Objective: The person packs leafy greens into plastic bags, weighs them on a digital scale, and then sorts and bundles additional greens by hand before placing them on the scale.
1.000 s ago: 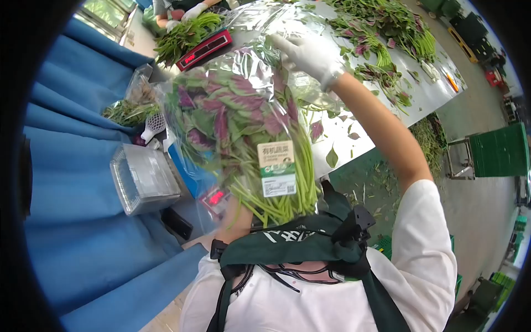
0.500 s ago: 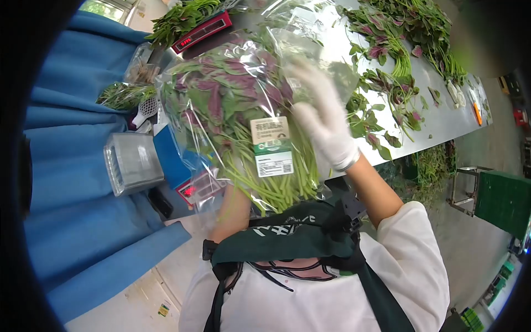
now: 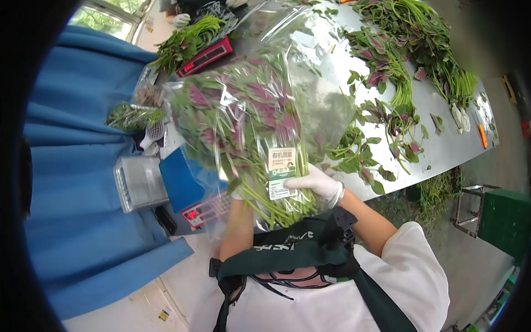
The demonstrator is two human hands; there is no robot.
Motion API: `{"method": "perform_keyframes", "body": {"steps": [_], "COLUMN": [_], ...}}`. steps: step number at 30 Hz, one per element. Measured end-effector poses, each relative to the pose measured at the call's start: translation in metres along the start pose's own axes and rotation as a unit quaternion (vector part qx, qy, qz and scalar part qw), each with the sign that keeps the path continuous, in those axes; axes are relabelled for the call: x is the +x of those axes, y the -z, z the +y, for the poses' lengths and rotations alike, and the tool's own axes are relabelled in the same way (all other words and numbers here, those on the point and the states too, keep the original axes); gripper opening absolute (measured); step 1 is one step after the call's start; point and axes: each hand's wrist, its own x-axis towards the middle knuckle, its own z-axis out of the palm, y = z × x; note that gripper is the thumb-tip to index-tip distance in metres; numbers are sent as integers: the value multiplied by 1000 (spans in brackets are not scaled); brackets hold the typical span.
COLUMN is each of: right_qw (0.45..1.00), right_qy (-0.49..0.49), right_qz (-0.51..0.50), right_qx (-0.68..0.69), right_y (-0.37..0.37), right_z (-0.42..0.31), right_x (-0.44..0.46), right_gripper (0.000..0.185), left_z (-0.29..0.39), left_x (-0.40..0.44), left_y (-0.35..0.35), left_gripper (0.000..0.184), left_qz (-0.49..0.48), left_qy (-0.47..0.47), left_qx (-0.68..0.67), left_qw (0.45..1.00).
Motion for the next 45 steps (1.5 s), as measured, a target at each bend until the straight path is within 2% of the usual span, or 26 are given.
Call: {"method": "perform_keyframes", "body": {"steps": [1, 4, 5, 6, 8, 9, 11, 14, 17, 20, 23, 25, 27, 29, 31, 33, 36, 38, 39, 40, 41, 43, 44, 45], "right_qw": [996, 985, 973, 968, 944, 924, 889, 877, 872, 877, 878, 894, 892, 898, 901, 899, 893, 886, 881, 875, 869, 871, 872, 872], "right_qy": [3, 16, 26, 44, 73, 99, 182, 211, 232, 238, 216, 206, 221, 213, 208, 208, 202, 213, 216, 218, 218, 217, 215, 211], "right_qz": [3, 70, 85, 115, 220, 234, 334, 345, 354, 338, 310, 291, 290, 290, 300, 318, 324, 330, 343, 356, 369, 361, 360, 360], "right_qx": [89, 157, 211, 217, 237, 286, 254, 260, 247, 243, 294, 271, 266, 252, 236, 217, 240, 245, 245, 246, 247, 251, 253, 254], "right_y": [3, 30, 44, 57, 83, 95, 105, 120, 130, 136, 129, 124, 118, 124, 128, 128, 117, 115, 115, 114, 113, 122, 124, 124], "right_z": [-1, -17, -18, -20, -19, -17, -22, -29, -27, -28, -36, -39, -39, -34, -26, -19, -21, -20, -19, -18, -15, -9, -8, -6], "right_x": [1, -8, -16, -22, -35, -42, -54, -69, -69, -58, -34, -21, -7, -9, -13, -17, -21, -22, -23, -24, -25, -28, -29, -31], "right_gripper": [49, 48, 47, 45, 42, 40, 39, 39, 40, 39, 40, 40, 39, 41, 41, 42, 41, 42, 42, 42, 42, 43, 43, 43], "left_z": [3, -9, -22, -43, -61, -76, -110, -70, -79, -88, -92, -84, -65, -31, -8, -19, -34, -17, -9, -6, -5, 28, 45, 55], "left_x": [3, 18, 24, 31, 32, 40, 49, 53, 61, 70, 77, 80, 94, 117, 148, 183, 212, 225, 231, 237, 235, 211, 206, 203], "left_y": [2, 9, 10, 10, -11, -18, -14, -52, -41, -39, -47, -51, -54, -33, 2, 58, 93, 91, 87, 83, 79, 40, 26, 20], "left_gripper": [31, 30, 30, 29, 37, 46, 49, 39, 38, 31, 22, 19, 16, 17, 21, 28, 36, 38, 39, 37, 37, 39, 40, 39], "left_qz": [0, 9, 10, 7, -51, -44, -4, 75, 37, -7, -27, -48, -66, 32, 233, 333, 284, 231, 196, 174, 191, 216, 183, 166], "left_qy": [-14, 17, 47, 134, 233, 246, 244, 317, 314, 292, 201, 10, -187, -222, -324, -298, -90, 102, 198, 232, 147, -35, -14, -3], "left_qx": [9, 151, 217, 273, 220, 312, 311, 252, 145, 199, 198, 310, 410, 370, 382, 545, 485, 360, 292, 301, 408, 595, 675, 711], "left_qw": [1000, 988, 975, 953, 946, 917, 919, 911, 937, 936, 959, 949, 890, 901, 834, 710, 822, 898, 915, 908, 880, 773, 715, 684]}}
